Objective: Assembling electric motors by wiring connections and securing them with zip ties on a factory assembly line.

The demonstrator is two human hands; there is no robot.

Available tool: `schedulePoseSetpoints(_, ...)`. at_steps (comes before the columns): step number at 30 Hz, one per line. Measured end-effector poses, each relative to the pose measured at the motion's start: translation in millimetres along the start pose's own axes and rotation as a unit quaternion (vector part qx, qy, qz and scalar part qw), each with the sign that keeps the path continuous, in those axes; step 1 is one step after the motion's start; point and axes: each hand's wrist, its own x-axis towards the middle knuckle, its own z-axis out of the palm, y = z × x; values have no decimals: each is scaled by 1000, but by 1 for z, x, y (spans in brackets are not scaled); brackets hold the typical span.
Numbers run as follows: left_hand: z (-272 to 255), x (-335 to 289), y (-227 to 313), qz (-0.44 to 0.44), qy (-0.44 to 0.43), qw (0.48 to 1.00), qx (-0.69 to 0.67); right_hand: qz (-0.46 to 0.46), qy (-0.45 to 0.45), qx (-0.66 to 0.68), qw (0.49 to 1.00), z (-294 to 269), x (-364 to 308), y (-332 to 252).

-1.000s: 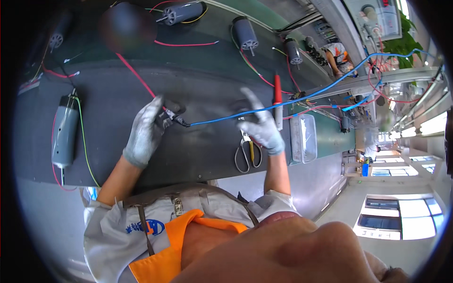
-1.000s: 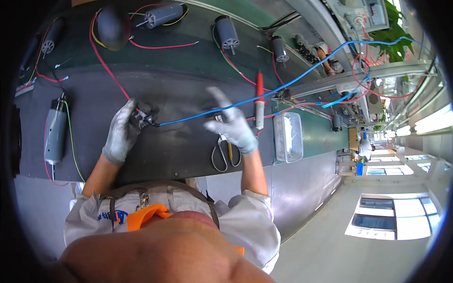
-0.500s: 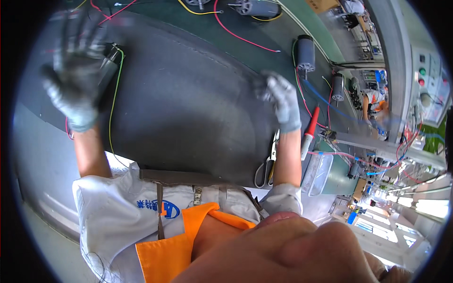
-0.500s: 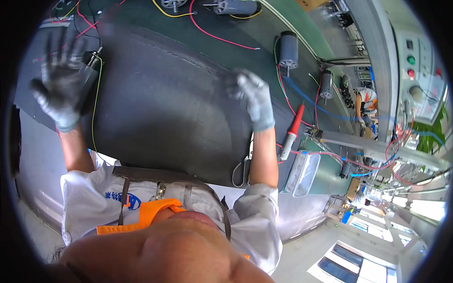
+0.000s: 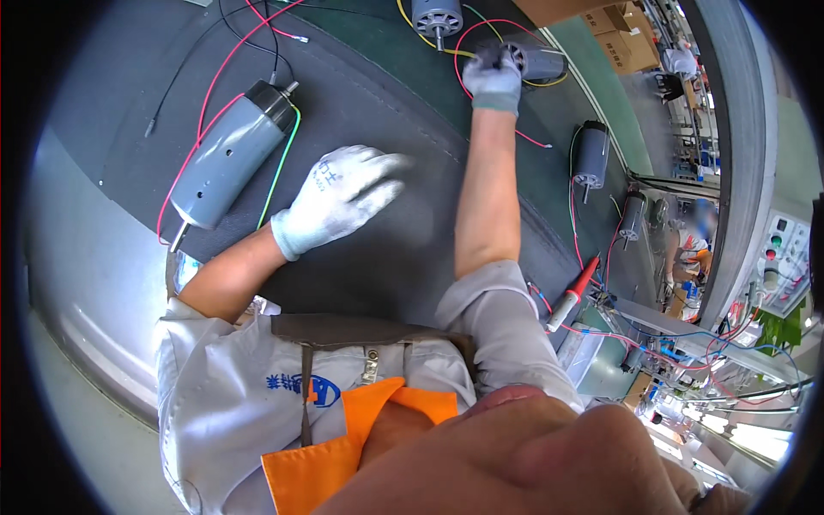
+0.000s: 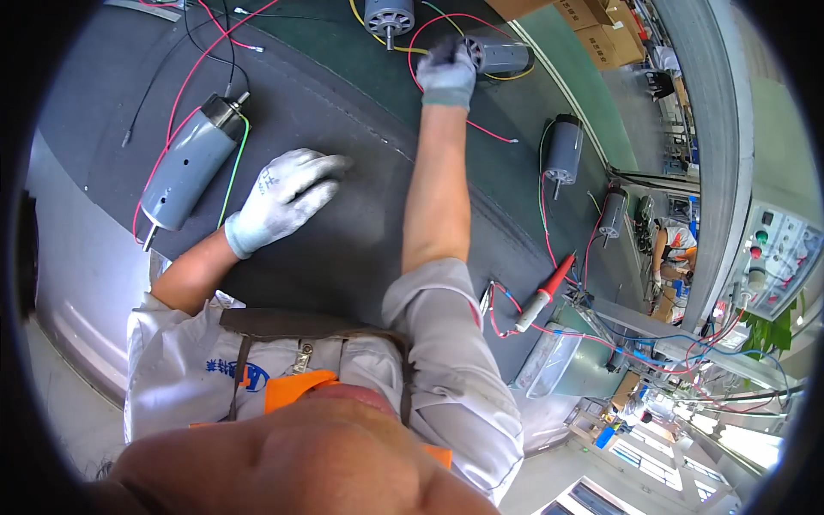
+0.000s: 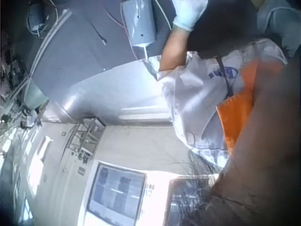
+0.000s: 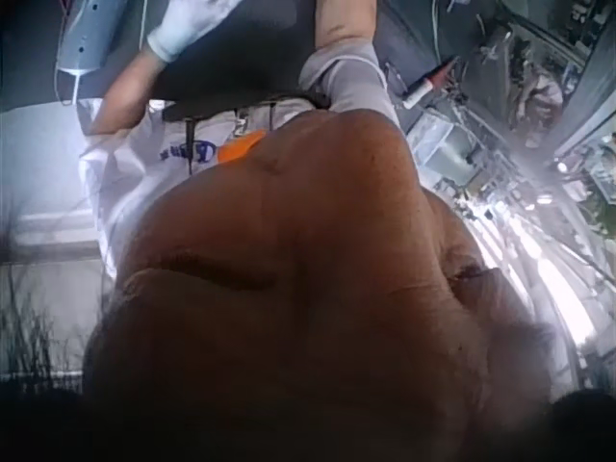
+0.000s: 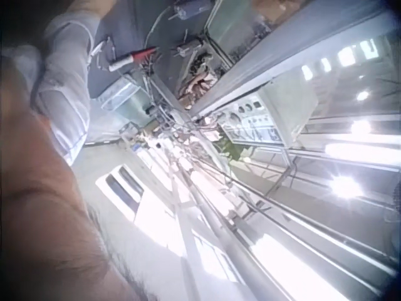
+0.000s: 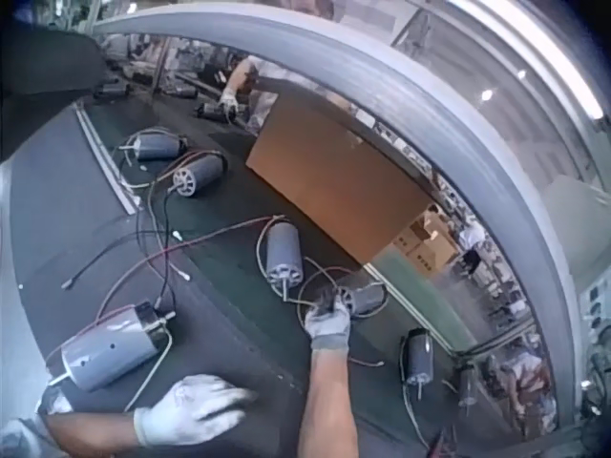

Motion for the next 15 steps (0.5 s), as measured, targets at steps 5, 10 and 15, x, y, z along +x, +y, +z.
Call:
schedulePoseSetpoints(5,-4,-8,8,18,26,997,71,147,-55,-227,961,-61,-132,-27)
schedulePoseSetpoints(10,-7,-3,23,42,77,985,149,144,-49,-434,888,-76,-350,17)
schedulePoseSetpoints(15,17,-21,48,-119,-27,993,9,240,-68,-496,832,-108,-444,42)
